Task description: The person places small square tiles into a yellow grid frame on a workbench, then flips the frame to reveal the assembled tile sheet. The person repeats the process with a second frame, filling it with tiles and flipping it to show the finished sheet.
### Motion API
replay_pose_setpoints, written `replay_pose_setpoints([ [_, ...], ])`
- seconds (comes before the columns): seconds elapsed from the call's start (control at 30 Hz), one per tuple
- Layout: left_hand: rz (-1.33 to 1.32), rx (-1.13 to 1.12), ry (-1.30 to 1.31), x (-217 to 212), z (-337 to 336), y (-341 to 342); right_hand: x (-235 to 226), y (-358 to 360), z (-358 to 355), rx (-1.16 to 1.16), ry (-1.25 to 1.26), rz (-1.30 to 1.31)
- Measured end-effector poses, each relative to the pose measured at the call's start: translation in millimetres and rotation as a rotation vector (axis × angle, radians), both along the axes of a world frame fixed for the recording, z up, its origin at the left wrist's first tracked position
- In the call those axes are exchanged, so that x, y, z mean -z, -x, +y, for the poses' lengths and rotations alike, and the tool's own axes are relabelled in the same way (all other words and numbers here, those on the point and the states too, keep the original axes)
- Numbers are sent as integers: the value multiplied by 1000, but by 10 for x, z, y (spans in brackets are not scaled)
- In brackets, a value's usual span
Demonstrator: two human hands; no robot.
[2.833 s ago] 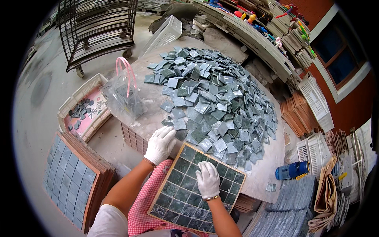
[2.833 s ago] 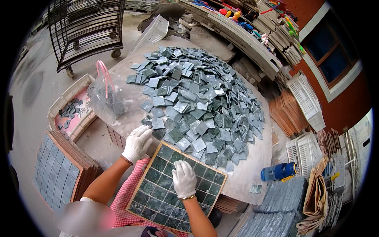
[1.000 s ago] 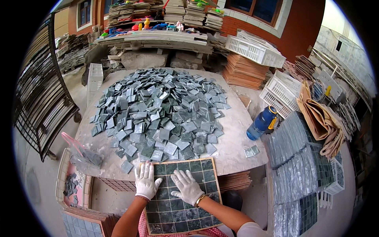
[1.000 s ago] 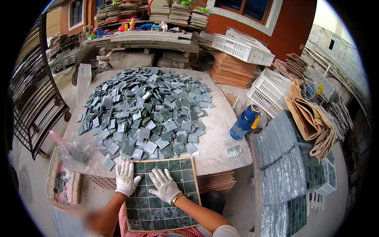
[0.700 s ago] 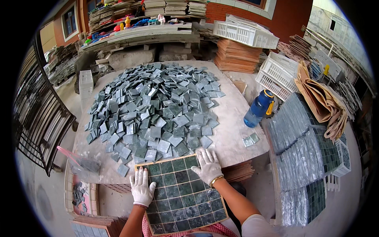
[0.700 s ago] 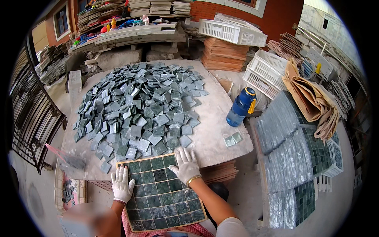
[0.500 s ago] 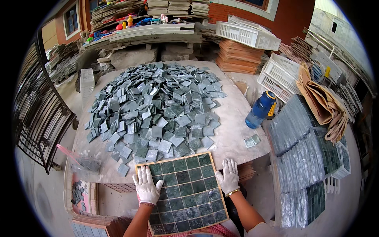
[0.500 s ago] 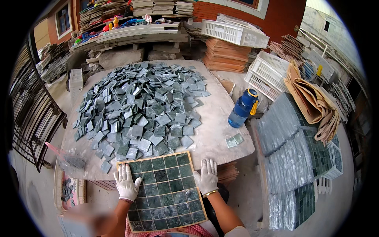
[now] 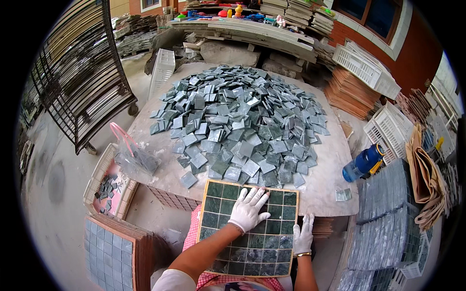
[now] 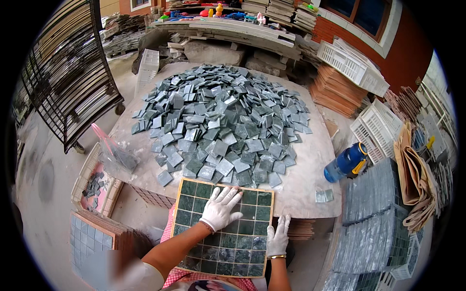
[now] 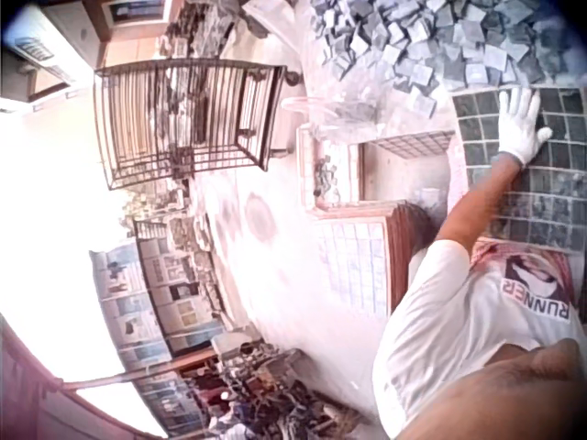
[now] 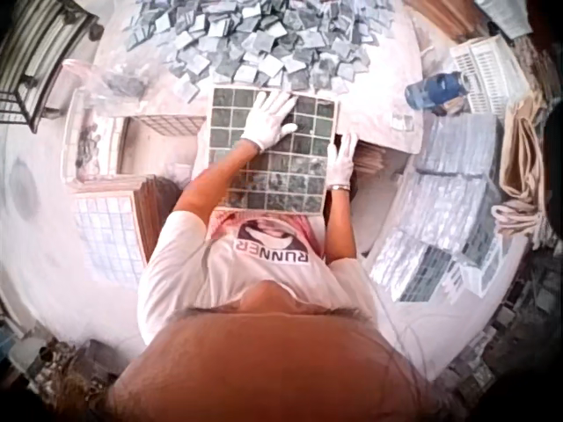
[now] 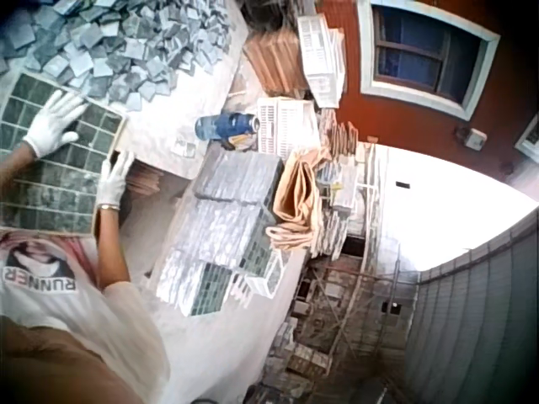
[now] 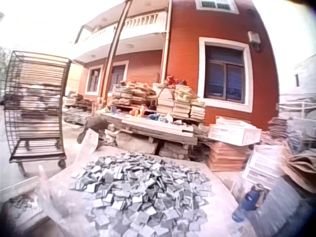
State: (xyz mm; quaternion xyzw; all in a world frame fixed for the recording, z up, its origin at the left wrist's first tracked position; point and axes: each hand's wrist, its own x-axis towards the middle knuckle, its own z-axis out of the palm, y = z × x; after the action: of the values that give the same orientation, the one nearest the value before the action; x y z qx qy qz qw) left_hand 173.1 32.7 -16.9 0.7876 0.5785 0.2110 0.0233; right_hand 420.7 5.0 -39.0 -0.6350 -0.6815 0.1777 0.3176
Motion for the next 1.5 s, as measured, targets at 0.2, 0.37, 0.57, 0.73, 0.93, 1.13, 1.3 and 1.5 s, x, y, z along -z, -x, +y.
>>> replay_pose_setpoints([
  [0.2,110,165,20,-51,-1,970,-143,46,14,-50,-151,-234],
  [0.37,86,146,47,-132,-165,1195,-347,535,313,-227,-268,-299],
  [0.57,-1,-140,81,6,-536,1188,-173,1301,330,-348,-125,-592],
  [0.73,-201,-273,74,161,-933,1139,-326,2092,-613,-806,-6,-534],
  [0.93,-162,-389,185,319,-1378,1227,-72,1512,-871,-1101,-94,-353],
  [1.13,130,-322,221,46,-1284,780,36,83,-257,-67,-63,-375],
  [1.3,103,-30,103,28,-920,24,383,-326,-712,112,402,1203],
  [1.5,-32,329,84,45,-911,-1131,25,-154,-775,-88,554,1522],
])
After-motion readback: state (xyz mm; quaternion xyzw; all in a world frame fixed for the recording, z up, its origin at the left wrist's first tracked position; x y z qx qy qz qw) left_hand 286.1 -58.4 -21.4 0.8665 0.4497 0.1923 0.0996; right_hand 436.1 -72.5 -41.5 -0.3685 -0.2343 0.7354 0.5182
